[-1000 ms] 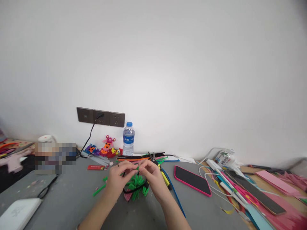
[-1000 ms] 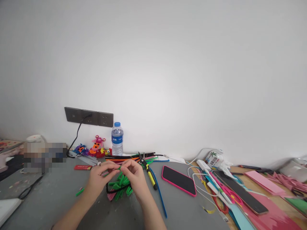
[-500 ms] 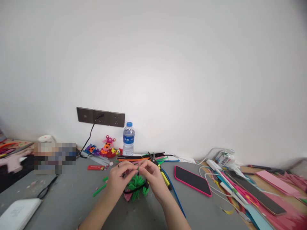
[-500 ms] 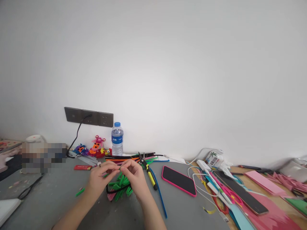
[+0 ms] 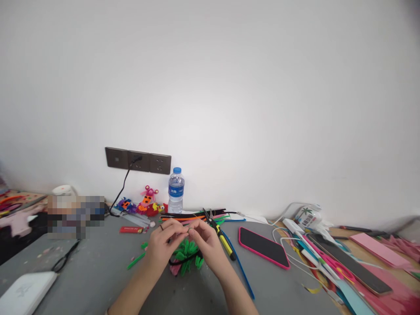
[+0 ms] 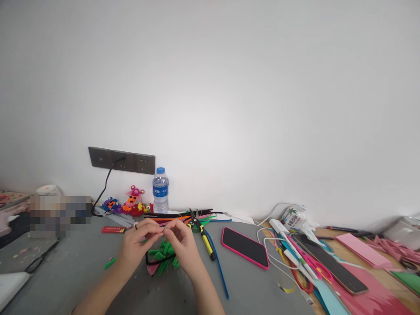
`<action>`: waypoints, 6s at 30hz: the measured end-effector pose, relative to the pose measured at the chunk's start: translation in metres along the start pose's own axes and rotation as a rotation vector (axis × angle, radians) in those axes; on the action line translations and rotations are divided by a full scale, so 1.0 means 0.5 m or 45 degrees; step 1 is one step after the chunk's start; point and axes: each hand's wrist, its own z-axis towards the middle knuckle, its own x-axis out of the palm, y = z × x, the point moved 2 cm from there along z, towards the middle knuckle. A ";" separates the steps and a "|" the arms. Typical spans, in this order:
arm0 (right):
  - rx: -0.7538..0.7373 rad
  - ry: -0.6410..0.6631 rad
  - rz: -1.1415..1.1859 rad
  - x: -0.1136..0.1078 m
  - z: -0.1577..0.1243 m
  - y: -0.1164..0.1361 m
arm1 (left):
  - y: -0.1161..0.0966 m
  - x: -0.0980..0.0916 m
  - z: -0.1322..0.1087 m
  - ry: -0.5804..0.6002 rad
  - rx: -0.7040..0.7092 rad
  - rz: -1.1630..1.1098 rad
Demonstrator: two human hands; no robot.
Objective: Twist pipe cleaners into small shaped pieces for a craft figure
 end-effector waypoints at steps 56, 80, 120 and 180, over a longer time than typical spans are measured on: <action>-0.279 0.010 -0.057 -0.022 0.001 0.018 | -0.035 -0.003 -0.004 -0.067 0.456 0.170; -0.040 0.069 0.046 -0.012 -0.005 0.029 | -0.037 0.002 -0.007 -0.086 0.463 0.189; -0.135 -0.024 0.103 0.000 -0.005 0.028 | -0.043 0.001 -0.006 -0.151 0.447 0.169; 0.035 0.078 0.149 -0.021 -0.003 0.021 | -0.026 0.003 0.003 0.005 0.248 -0.062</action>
